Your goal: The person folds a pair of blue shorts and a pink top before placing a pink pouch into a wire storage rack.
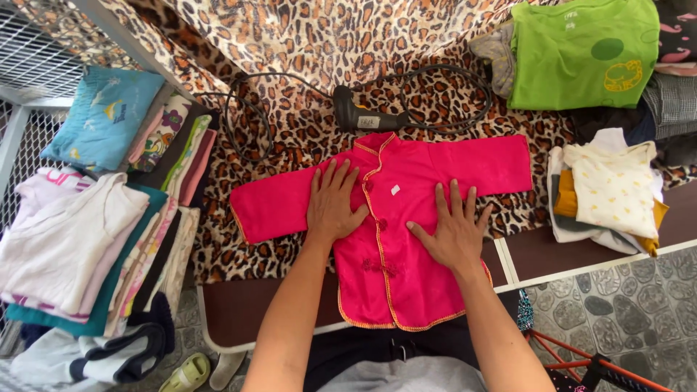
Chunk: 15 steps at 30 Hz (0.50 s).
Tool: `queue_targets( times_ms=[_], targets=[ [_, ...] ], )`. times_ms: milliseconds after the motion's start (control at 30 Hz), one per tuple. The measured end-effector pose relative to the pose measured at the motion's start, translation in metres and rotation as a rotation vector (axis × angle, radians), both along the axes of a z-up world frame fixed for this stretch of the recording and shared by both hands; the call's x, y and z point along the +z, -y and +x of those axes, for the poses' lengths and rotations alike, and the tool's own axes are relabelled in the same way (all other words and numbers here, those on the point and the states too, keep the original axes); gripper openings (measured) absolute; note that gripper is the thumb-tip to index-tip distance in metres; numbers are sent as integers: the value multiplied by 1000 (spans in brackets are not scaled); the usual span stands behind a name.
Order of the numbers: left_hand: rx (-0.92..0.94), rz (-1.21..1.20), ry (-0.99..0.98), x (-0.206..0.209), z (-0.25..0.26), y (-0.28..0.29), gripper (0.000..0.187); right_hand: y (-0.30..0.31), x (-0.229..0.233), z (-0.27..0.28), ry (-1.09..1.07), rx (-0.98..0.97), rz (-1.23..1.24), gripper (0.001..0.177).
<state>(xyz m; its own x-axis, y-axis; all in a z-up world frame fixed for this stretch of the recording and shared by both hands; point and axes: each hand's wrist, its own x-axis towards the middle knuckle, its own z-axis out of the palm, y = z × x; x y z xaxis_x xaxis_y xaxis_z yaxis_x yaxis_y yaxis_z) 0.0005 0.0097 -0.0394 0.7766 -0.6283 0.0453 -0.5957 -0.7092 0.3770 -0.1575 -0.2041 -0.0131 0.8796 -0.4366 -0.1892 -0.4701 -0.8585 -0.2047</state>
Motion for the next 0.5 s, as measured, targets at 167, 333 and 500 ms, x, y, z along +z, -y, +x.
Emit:
queue_targets(
  times_ms=[167,333,500],
  targets=[
    [-78,-73,-21,26,-10,-18,86,17,4,-33,418,12,150,84],
    [193,-195,93,59,-98,-59,50,41,-25,-107,568,-178,50,57],
    [168,110,-255,55,-179,-72,72,24,-1,-135,292,-336,404,49]
  ],
)
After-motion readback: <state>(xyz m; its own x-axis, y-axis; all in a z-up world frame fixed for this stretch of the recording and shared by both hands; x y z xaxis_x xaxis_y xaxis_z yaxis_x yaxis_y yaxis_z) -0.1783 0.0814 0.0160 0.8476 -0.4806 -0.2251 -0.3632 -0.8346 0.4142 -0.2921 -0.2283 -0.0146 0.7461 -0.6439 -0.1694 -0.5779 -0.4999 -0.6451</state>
